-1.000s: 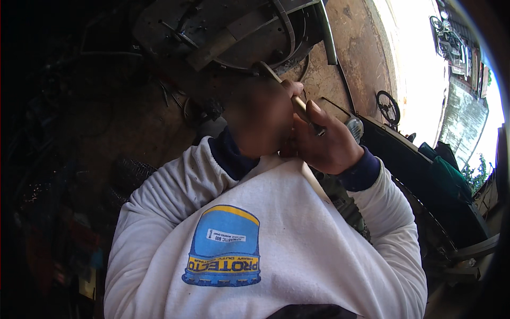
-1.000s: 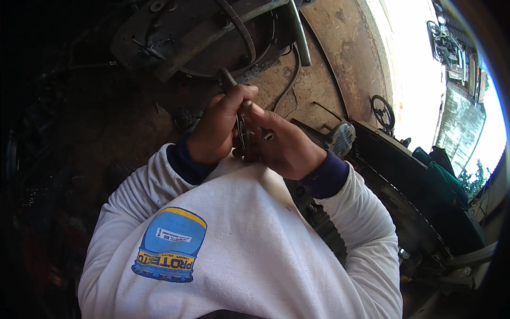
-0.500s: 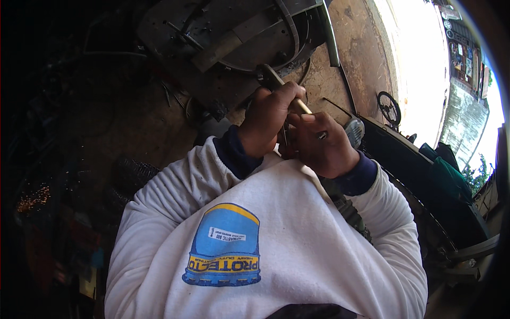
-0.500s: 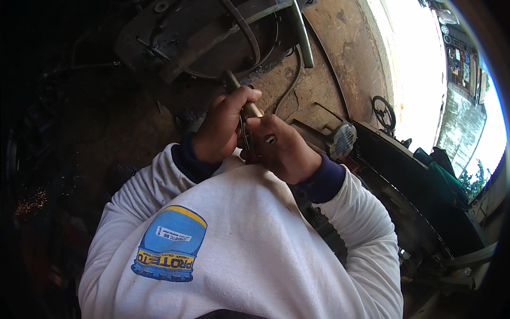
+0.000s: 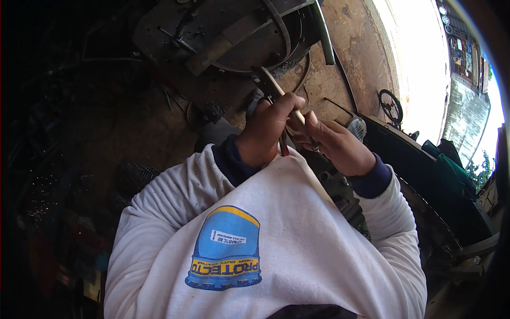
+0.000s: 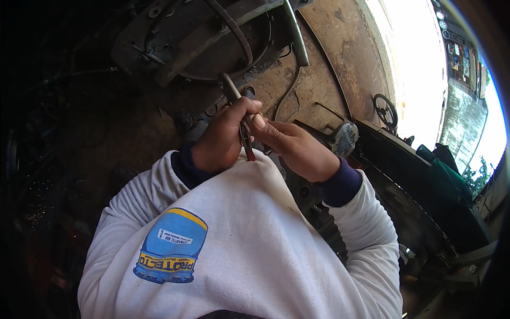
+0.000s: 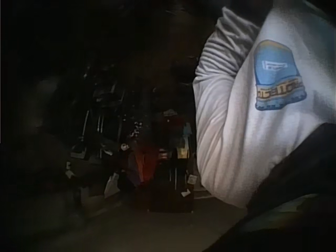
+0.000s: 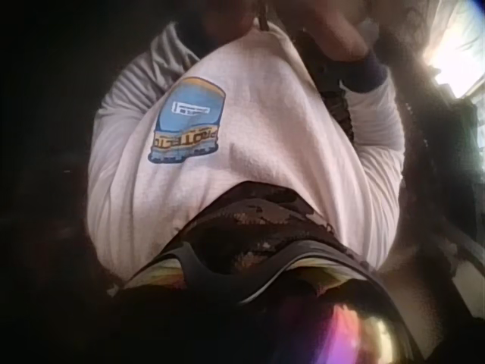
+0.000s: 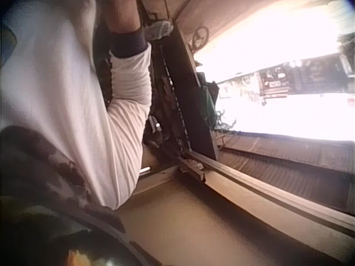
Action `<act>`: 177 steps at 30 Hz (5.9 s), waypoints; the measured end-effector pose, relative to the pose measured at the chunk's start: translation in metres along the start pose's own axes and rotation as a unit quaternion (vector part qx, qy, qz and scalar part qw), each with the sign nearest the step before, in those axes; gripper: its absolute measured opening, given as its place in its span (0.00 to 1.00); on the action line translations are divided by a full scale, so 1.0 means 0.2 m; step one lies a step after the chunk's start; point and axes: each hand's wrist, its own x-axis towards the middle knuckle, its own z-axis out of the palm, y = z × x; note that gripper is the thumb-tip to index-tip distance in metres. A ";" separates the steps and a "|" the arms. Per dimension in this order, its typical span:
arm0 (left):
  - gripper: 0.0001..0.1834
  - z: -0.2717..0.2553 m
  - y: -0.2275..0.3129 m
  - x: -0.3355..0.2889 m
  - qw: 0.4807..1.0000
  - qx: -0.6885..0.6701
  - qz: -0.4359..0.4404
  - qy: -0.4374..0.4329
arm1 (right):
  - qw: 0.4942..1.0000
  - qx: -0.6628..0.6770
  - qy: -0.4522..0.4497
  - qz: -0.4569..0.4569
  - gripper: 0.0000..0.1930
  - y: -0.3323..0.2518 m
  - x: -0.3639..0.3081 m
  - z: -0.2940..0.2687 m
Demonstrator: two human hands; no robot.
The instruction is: The person uses a wrench to tighten bolts on a metal frame, then receives a pair of locking pliers from another person and uses them to secure a metal rod before hammering the assembly.
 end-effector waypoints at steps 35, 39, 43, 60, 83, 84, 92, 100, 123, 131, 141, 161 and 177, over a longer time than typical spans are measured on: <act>0.16 0.06 -0.08 0.06 0.964 0.111 0.233 0.071 | 0.747 -0.443 0.327 -0.373 0.24 0.12 -0.19 0.00; 0.16 0.04 -0.09 0.06 0.967 0.116 0.217 0.060 | 0.884 -0.314 0.242 -0.248 0.17 0.10 -0.22 -0.03; 0.16 0.02 -0.11 0.08 0.969 0.103 0.217 0.060 | 0.848 -0.402 0.272 -0.214 0.19 0.09 -0.23 0.00; 0.14 0.03 -0.12 0.08 0.974 0.105 0.198 0.022 | 0.862 -0.349 0.254 -0.267 0.18 0.17 -0.23 -0.06; 0.13 0.06 -0.06 0.03 0.990 0.077 0.110 0.050 | 0.994 0.098 -0.049 -0.026 0.44 0.27 0.08 -0.19; 0.13 0.05 -0.05 0.03 0.990 0.076 0.111 0.053 | 0.994 0.097 -0.051 -0.024 0.44 0.24 0.08 -0.17; 0.14 0.05 -0.04 0.03 0.988 0.071 0.118 0.072 | 0.992 0.049 -0.111 0.017 0.42 0.16 0.09 -0.14; 0.16 0.02 -0.03 0.04 0.990 0.072 0.092 0.080 | 0.991 0.076 -0.101 0.054 0.39 0.12 0.10 -0.12; 0.16 0.07 0.04 -0.04 0.996 0.054 0.051 0.049 | 0.989 0.107 -0.072 0.072 0.28 0.00 0.05 -0.05; 0.16 0.05 0.03 -0.02 0.994 0.057 0.070 0.054 | 0.989 0.110 -0.053 0.084 0.26 0.00 0.05 -0.03; 0.14 0.01 0.00 0.01 0.994 0.050 0.082 0.047 | 0.989 -0.045 -0.135 0.036 0.20 0.01 0.08 -0.09; 0.13 -0.03 -0.01 0.01 0.997 0.002 0.064 0.047 | 0.957 -0.283 -0.060 0.017 0.08 -0.09 0.04 0.05; 0.17 -0.03 -0.01 -0.02 0.996 -0.016 0.089 -0.023 | 0.893 -0.385 0.110 -0.205 0.29 -0.02 -0.10 0.05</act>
